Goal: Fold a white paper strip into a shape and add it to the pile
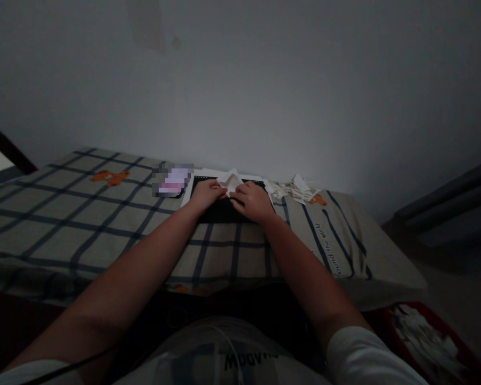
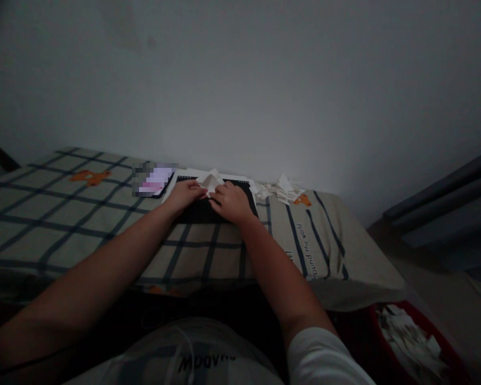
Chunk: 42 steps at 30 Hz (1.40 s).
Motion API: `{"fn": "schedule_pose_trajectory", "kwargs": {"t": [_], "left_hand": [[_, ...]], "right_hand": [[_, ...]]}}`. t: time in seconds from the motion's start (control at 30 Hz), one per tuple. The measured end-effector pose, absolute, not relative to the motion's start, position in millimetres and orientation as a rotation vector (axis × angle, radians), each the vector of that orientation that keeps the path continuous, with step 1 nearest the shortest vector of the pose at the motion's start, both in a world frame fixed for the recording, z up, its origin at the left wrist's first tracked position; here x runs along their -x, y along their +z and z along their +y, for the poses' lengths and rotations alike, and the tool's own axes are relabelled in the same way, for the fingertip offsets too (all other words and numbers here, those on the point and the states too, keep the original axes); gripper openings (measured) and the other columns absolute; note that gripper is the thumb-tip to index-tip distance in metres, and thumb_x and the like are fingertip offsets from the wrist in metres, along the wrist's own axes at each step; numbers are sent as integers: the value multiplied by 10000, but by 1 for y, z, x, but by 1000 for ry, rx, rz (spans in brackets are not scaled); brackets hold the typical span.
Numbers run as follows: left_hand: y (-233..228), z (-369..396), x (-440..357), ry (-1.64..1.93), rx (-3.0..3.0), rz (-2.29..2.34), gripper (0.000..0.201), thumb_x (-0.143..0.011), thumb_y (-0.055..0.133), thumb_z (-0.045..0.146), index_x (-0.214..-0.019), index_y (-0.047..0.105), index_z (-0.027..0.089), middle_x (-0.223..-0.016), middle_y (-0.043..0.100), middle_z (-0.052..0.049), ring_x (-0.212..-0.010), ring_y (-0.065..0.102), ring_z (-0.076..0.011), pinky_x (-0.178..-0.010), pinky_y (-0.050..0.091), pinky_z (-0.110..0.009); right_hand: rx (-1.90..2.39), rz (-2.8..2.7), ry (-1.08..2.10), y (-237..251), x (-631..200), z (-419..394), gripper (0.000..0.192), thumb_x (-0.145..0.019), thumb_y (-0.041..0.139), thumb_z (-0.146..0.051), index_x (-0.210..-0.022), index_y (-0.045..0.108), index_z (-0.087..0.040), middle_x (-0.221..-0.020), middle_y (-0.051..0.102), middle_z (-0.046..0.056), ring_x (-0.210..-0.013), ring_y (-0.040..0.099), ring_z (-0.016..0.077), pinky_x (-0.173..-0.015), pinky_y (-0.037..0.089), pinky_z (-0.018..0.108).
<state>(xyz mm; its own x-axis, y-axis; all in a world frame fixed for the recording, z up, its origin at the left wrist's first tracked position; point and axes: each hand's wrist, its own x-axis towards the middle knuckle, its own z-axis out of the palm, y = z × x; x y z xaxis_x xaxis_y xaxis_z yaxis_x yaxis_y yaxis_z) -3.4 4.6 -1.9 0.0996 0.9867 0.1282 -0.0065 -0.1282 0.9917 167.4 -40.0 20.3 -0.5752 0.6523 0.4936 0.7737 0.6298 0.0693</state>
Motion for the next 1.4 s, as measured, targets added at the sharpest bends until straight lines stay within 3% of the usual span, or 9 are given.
{"fn": "schedule_pose_trajectory", "kwargs": {"t": [0.17, 0.33, 0.53, 0.6, 0.7, 0.83, 1.13, 1.27, 1.4], "left_hand": [[3, 2, 6, 1290, -1648, 1231, 84, -633, 658, 223, -629, 606, 157, -601, 618, -2, -587, 555, -119, -575, 406, -208], [0, 2, 5, 1297, -1684, 1180, 112, -653, 646, 253, -641, 581, 163, -639, 630, -7, -620, 575, -127, -589, 401, -209], [-5, 1, -5, 1339, -1442, 954, 206, -644, 660, 238, -816, 599, 142, -708, 637, -9, -676, 598, -125, -667, 461, -230], [-6, 1, -9, 1347, -1274, 843, 310, -620, 678, 199, -908, 580, 138, -795, 648, -22, -716, 608, -123, -709, 478, -248], [-9, 2, -14, 1343, -1145, 772, 344, -597, 690, 145, -915, 558, 139, -809, 643, -16, -722, 610, -108, -754, 485, -260], [-12, 3, -15, 1288, -1171, 831, 340, -625, 671, 145, -944, 554, 147, -781, 641, -14, -700, 616, -115, -741, 499, -275], [-14, 5, -10, 1346, -1566, 1029, 492, -720, 634, 263, -1174, 490, 139, -788, 655, -57, -688, 637, -155, -667, 507, -282], [-13, 5, -11, 1349, -1545, 969, 456, -768, 578, 223, -1199, 467, 127, -737, 646, -50, -677, 646, -156, -664, 518, -291], [-12, 5, -11, 1308, -1359, 959, 491, -751, 556, 135, -1227, 436, 115, -692, 631, -40, -660, 651, -155, -669, 528, -299]], "right_hand": [[1178, -1981, -169, 13, -169, -31, 258, -861, 418, -316, -911, 622, -165, -922, 563, 80, -924, 466, 181, -835, 355, 327], [1315, -1587, 312, -7, -172, -10, 482, -729, 570, -415, -1118, 457, -156, -889, 550, 40, -682, 507, 118, -671, 431, 275], [1225, -1339, 916, -15, -158, -5, 644, -703, 617, -339, -1266, 337, -201, -863, 607, 21, -656, 580, 121, -527, 464, 229], [1173, -1173, 1053, -13, -154, -6, 622, -722, 607, -294, -1270, 328, -202, -887, 623, 29, -638, 599, 118, -497, 471, 220], [1120, -1089, 1194, -12, -152, -6, 359, -743, 591, -273, -1077, 516, -163, -860, 642, 42, -616, 603, 94, -504, 470, 194], [1107, -1114, 1146, -16, -155, -4, 162, -732, 592, -274, -800, 609, -128, -729, 641, 36, -569, 577, 74, -488, 445, 168], [1235, -1077, 1034, -11, -160, -3, 79, -712, 589, -199, -734, 599, -124, -629, 600, -3, -488, 539, 61, -468, 451, 173], [1242, -1099, 984, -11, -161, -2, 114, -732, 561, -194, -816, 596, -125, -658, 607, 1, -494, 544, 64, -478, 462, 179], [1190, -1206, 843, -16, -163, 2, 373, -720, 572, -196, -1084, 493, -203, -672, 603, -43, -522, 570, 77, -506, 475, 187]]}}
